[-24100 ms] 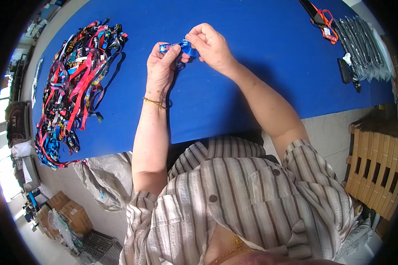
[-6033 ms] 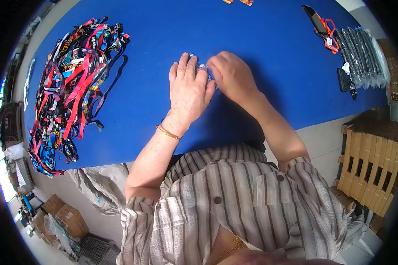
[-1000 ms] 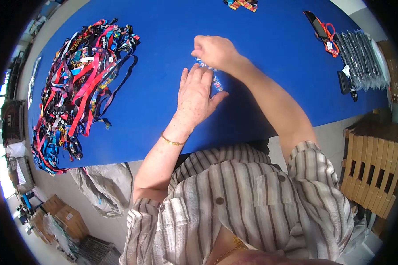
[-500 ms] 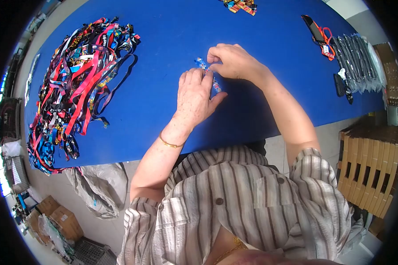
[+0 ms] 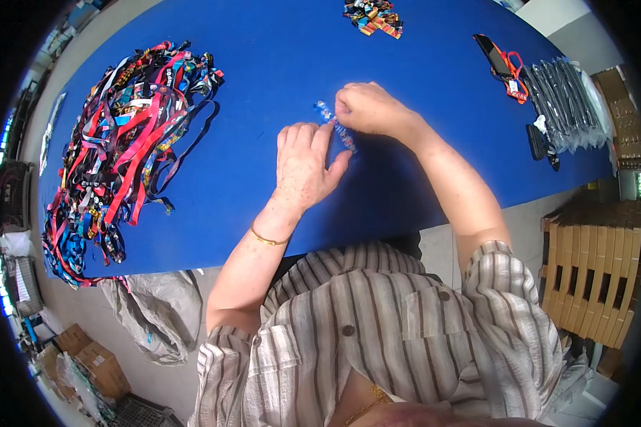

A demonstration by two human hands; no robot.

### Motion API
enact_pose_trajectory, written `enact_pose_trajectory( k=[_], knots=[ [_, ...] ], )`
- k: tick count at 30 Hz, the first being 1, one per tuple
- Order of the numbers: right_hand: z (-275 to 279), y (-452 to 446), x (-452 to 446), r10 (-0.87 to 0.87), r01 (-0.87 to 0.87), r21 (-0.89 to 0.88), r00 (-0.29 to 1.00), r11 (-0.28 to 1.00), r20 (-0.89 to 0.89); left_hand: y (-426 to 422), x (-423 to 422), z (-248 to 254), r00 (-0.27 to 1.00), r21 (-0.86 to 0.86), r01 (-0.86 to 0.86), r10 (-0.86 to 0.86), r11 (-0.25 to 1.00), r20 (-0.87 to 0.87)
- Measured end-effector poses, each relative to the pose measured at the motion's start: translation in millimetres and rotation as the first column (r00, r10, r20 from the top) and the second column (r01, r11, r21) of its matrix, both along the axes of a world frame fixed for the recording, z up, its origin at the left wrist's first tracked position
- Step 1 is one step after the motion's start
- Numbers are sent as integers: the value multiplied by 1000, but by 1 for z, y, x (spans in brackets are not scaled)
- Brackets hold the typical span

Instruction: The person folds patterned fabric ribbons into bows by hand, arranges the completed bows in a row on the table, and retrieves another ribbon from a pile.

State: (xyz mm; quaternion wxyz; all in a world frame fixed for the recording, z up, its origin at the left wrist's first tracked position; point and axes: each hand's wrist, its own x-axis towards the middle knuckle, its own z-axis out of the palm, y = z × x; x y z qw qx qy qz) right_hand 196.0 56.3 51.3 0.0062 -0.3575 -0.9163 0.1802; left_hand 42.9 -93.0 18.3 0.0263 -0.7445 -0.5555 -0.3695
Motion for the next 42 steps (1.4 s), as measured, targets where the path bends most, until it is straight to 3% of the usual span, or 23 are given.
enact_pose_trajectory(
  k=[3,6,11,18,21,24,28,32,35,38,42],
  knots=[
    [-6,17,14,-41,41,222,999,974,-6,3,-2,-4,999,34,-51,51,998,-8],
    [2,37,33,-134,101,319,988,942,83,4,-3,-9,999,7,-50,50,999,6],
    [2,79,72,-285,212,405,950,889,129,5,-4,-13,998,-39,-58,59,998,23],
    [-9,113,104,-432,375,446,902,813,29,6,-3,-12,998,-70,-68,68,995,-4],
    [-10,108,107,-387,376,441,919,815,-68,6,-3,-12,998,-83,-66,66,994,-4],
    [-16,95,97,-277,347,594,938,725,-209,6,-3,-11,997,-84,-70,68,994,-21],
    [-27,71,75,-195,295,629,955,720,-225,6,-1,-9,997,-93,-68,65,993,-30],
    [-26,49,55,-221,227,491,973,841,-70,7,-1,-9,997,-106,-64,59,992,-48],
    [-35,44,49,-254,245,526,966,814,-56,7,-2,-9,997,-112,-66,61,991,-50],
    [-45,34,48,-144,264,710,964,653,-226,7,-3,-8,997,-111,-69,64,991,-52],
    [-32,-6,20,90,174,548,903,818,-421,8,-4,-14,997,-92,-68,64,993,-47]
  ],
)
